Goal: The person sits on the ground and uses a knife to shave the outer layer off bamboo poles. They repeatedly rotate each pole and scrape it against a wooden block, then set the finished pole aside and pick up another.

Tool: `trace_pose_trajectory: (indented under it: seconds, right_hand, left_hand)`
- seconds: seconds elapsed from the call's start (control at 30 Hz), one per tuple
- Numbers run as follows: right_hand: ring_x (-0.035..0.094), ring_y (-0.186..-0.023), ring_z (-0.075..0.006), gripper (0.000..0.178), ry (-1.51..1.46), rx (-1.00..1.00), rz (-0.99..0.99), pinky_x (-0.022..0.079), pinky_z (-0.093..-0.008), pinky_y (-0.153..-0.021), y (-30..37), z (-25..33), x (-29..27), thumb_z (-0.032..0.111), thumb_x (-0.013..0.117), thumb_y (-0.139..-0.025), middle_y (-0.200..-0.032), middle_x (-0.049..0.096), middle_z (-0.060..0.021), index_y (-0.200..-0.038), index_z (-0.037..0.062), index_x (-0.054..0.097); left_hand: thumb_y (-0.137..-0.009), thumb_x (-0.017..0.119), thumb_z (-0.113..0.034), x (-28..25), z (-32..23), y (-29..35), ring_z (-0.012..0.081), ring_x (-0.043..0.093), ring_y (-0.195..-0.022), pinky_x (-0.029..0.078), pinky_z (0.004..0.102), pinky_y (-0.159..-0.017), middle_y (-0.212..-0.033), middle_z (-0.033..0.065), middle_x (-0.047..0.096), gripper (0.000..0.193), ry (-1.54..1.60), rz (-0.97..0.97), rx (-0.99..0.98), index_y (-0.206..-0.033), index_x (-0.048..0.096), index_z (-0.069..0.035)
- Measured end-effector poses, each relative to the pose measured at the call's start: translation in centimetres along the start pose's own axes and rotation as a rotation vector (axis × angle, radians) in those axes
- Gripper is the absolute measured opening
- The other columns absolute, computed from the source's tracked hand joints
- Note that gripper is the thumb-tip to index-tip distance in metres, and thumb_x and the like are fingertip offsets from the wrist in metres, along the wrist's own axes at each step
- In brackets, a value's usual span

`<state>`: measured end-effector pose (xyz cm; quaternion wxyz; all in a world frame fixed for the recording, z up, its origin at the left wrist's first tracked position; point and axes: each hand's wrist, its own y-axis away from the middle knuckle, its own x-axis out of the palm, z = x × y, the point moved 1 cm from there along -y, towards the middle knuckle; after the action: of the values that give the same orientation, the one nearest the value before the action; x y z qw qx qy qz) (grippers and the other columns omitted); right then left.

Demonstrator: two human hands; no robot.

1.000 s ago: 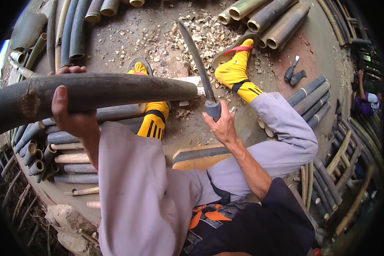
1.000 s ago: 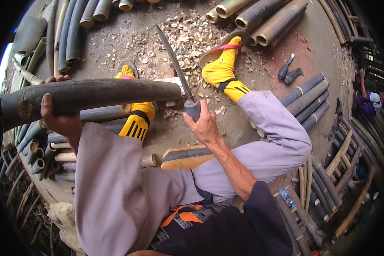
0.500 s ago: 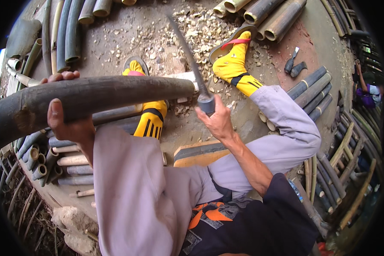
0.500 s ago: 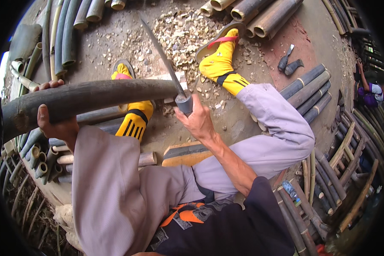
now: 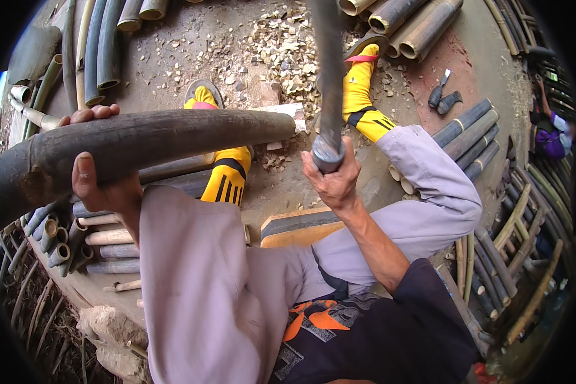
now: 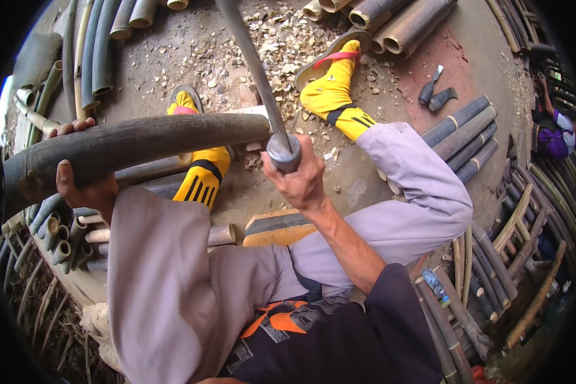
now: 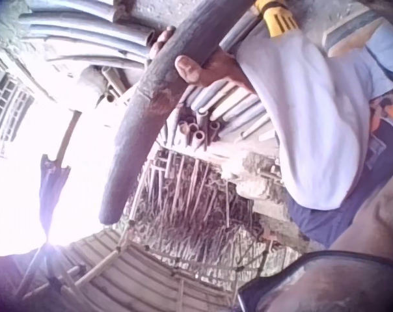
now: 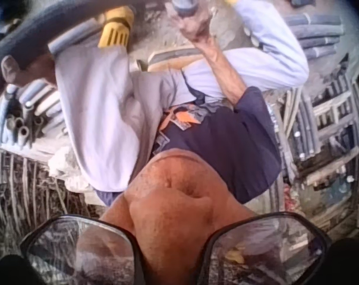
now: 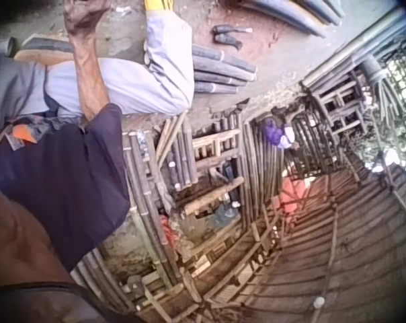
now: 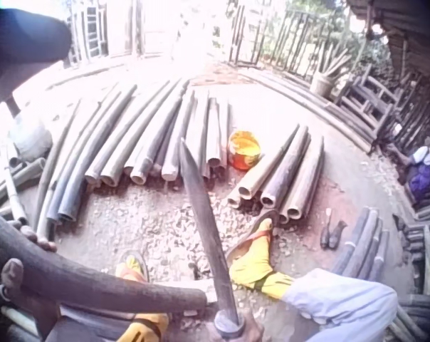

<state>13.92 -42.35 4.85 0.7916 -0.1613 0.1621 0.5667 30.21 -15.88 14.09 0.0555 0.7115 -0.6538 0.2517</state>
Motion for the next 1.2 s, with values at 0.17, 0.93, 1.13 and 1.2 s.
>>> trace_pose_trajectory:
  seconds: [0.17,0.93,1.13,1.2]
  right_hand:
    - [0.067,-0.063,-0.0274,0.033,0.280,0.454,0.304,0.055,-0.0320,-0.049,1.9,-8.3,2.3,0.014,0.068,-0.083,-0.073,0.065,-0.0183,-0.103,-0.0013,0.048]
    - [0.067,-0.069,-0.0236,0.034,0.215,0.437,0.289,0.055,-0.0355,-0.057,1.1,-7.9,2.8,0.014,0.071,-0.077,-0.074,0.063,-0.0144,-0.103,-0.0010,0.054]
    - [0.067,-0.063,-0.0238,0.029,0.118,0.297,0.206,0.052,-0.0345,-0.054,-0.5,-2.6,1.0,0.013,0.070,-0.078,-0.073,0.065,-0.0166,-0.099,0.0005,0.054]
    - [0.067,-0.062,-0.0236,0.029,0.051,0.087,0.030,0.052,-0.0338,-0.053,-0.4,-0.1,0.5,0.012,0.070,-0.078,-0.073,0.065,-0.0163,-0.099,0.0004,0.054]
  left_hand:
    - [-0.070,0.059,-0.029,0.1,-0.3,-0.2,0.0318,0.048,-0.108,0.033,0.0489,-0.104,-0.111,0.0154,0.047,0.066,-0.027,0.041,0.017,-0.127,0.039,0.000]
    - [-0.069,0.059,-0.034,-0.5,-0.5,0.5,0.0306,0.054,-0.095,0.043,0.0478,-0.091,-0.102,0.0176,0.055,0.068,0.004,-0.154,0.048,-0.126,0.040,-0.002]
    - [-0.065,0.063,-0.038,-3.6,-1.0,0.9,0.0285,0.055,-0.095,0.041,0.0450,-0.094,-0.103,0.0155,0.054,0.071,0.093,-0.023,0.090,-0.124,0.043,-0.004]
    - [-0.064,0.063,-0.039,-4.3,-0.9,0.9,0.0278,0.054,-0.097,0.041,0.0439,-0.095,-0.104,0.0151,0.054,0.072,0.134,0.072,0.104,-0.123,0.044,-0.003]
